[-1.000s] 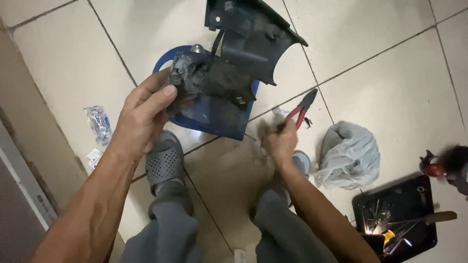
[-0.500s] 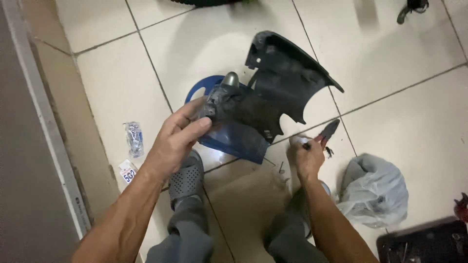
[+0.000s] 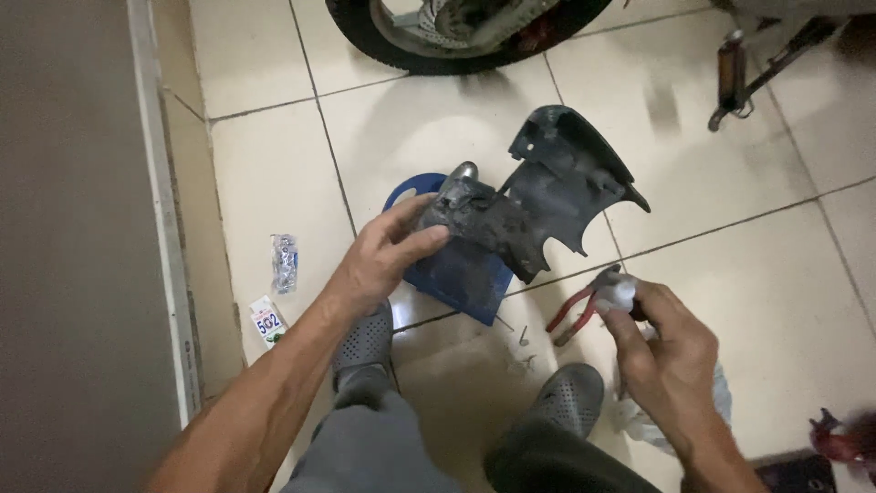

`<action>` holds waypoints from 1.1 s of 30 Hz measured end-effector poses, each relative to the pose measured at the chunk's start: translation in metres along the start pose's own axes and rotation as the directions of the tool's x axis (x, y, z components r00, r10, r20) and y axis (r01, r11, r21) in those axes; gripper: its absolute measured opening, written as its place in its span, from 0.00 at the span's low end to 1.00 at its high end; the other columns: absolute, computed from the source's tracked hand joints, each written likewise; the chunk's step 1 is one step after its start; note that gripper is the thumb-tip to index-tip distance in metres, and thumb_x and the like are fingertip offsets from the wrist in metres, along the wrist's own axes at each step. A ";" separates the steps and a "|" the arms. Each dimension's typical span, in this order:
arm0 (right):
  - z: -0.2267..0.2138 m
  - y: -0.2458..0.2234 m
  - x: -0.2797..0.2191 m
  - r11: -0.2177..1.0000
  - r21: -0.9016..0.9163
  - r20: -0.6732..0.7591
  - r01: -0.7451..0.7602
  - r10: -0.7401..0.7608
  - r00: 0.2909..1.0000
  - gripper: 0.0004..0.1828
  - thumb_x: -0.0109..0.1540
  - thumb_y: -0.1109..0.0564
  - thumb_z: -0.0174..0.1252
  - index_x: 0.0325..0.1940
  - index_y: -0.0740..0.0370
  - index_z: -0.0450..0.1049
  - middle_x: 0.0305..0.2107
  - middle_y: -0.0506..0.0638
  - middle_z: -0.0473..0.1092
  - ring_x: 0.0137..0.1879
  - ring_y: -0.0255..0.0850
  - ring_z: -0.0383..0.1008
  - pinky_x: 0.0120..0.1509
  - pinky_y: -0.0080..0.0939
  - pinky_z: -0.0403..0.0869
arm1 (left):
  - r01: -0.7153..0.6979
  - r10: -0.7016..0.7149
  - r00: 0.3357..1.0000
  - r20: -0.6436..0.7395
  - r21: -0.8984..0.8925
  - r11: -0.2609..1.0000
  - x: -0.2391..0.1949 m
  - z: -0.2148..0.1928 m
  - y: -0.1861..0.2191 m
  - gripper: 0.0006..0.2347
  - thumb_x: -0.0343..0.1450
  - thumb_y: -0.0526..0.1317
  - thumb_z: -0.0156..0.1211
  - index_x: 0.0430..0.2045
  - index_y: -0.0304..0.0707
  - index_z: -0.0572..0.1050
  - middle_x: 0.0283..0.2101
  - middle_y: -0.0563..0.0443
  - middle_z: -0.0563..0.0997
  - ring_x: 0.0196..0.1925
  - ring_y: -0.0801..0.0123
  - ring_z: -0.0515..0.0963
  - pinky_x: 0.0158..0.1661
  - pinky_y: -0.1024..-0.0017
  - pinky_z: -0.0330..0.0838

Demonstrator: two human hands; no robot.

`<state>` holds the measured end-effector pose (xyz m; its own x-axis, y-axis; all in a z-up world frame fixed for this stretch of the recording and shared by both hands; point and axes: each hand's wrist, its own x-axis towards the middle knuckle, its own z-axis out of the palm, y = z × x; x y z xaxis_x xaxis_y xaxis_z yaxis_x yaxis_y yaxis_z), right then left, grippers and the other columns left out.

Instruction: The person retrieves a black plastic motorcycle part from a blue tray, then uses a white tube to apply adhesive to several areas of the part. They repeatedly pick up and reposition the part while applying the substance.

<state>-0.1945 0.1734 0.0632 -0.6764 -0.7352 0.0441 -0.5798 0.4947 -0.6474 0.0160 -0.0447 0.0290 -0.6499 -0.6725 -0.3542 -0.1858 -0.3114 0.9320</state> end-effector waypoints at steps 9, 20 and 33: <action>-0.037 -0.072 0.019 0.861 -0.325 0.193 0.391 -0.344 0.919 0.14 0.62 0.52 0.61 0.52 0.52 0.78 0.31 0.44 0.78 0.32 0.42 0.75 0.40 0.42 0.70 | -0.008 0.012 1.000 0.018 -0.185 0.983 -0.045 0.024 0.036 0.28 0.65 0.47 0.59 0.60 0.35 0.72 0.51 0.49 0.82 0.51 0.66 0.81 0.53 0.72 0.74; -0.017 -0.088 0.037 0.476 -0.559 0.204 0.679 -0.715 0.669 0.05 0.59 0.59 0.64 0.39 0.52 0.81 0.22 0.46 0.73 0.31 0.43 0.78 0.31 0.39 0.76 | -0.179 0.181 0.983 0.036 -0.063 0.982 -0.060 0.024 0.023 0.29 0.68 0.52 0.62 0.62 0.33 0.69 0.49 0.33 0.81 0.54 0.53 0.81 0.56 0.59 0.76; -0.019 -0.110 0.036 0.227 -0.659 0.399 0.717 -0.703 0.589 0.07 0.60 0.60 0.60 0.42 0.56 0.81 0.24 0.50 0.75 0.26 0.39 0.74 0.26 0.33 0.72 | -0.202 0.204 0.975 0.090 -0.036 0.979 -0.062 0.024 0.016 0.28 0.69 0.51 0.61 0.61 0.32 0.69 0.42 0.38 0.81 0.46 0.60 0.80 0.51 0.60 0.78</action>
<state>-0.1633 0.1016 0.1510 0.1898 -0.9656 0.1777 -0.9160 -0.1090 0.3862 0.0355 0.0077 0.0675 -0.7375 -0.6590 -0.1478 -0.0240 -0.1932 0.9809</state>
